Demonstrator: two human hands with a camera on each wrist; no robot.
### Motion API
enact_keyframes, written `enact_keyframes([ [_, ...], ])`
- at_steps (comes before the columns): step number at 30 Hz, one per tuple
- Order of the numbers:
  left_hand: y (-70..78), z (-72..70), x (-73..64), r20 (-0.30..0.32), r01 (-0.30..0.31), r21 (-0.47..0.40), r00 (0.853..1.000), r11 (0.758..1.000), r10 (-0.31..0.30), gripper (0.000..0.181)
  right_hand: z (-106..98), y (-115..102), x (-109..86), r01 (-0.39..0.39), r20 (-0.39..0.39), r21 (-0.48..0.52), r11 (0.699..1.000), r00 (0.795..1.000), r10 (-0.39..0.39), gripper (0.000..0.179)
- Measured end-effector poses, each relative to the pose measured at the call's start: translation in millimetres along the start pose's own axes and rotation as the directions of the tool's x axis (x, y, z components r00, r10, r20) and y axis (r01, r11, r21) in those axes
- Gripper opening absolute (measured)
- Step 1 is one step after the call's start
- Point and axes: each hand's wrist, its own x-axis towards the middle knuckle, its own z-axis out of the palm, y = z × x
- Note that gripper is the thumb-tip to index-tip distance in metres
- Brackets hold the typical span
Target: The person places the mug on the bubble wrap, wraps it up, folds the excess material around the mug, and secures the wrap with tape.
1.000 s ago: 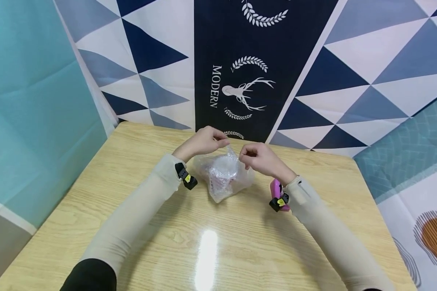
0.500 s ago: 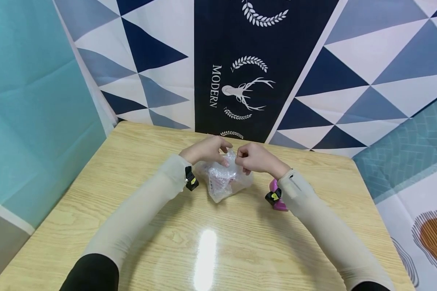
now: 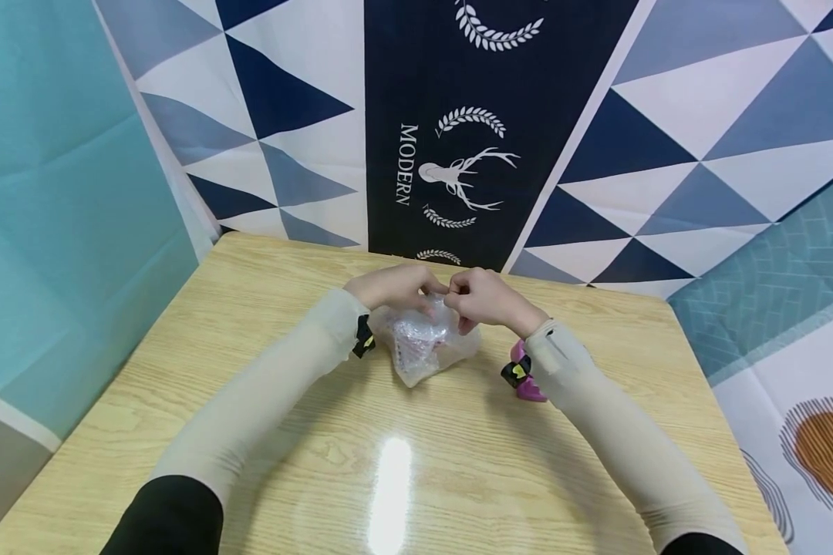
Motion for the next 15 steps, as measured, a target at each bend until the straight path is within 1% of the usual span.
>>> enact_keyframes([
  [3, -4.4, -1.7, 0.1, 0.022, -0.022, -0.022, 1.000, 1.000, 0.022, 0.048, -1.0, -0.1, -0.1, -0.009, 0.015, 0.017, 1.000, 1.000, 0.009, 0.023],
  [5, -6.5, -2.3, 0.4, 0.033, -0.030, -0.028, 0.999, 0.999, 0.031, 0.047, -1.2, 0.3, 0.6, -0.002, 0.035, 0.026, 1.000, 0.999, 0.001, 0.022],
  [9, -7.8, -4.1, 0.0, 0.058, -0.030, -0.041, 0.998, 0.999, 0.033, 0.044, -0.8, 0.6, 1.9, 0.001, 0.055, 0.040, 0.999, 0.998, -0.003, 0.021],
  [15, -7.7, -5.9, -0.3, 0.081, -0.026, -0.069, 0.996, 0.997, 0.032, 0.045, 0.7, -0.9, 2.0, -0.014, 0.041, 0.017, 1.000, 0.999, 0.013, 0.020],
])
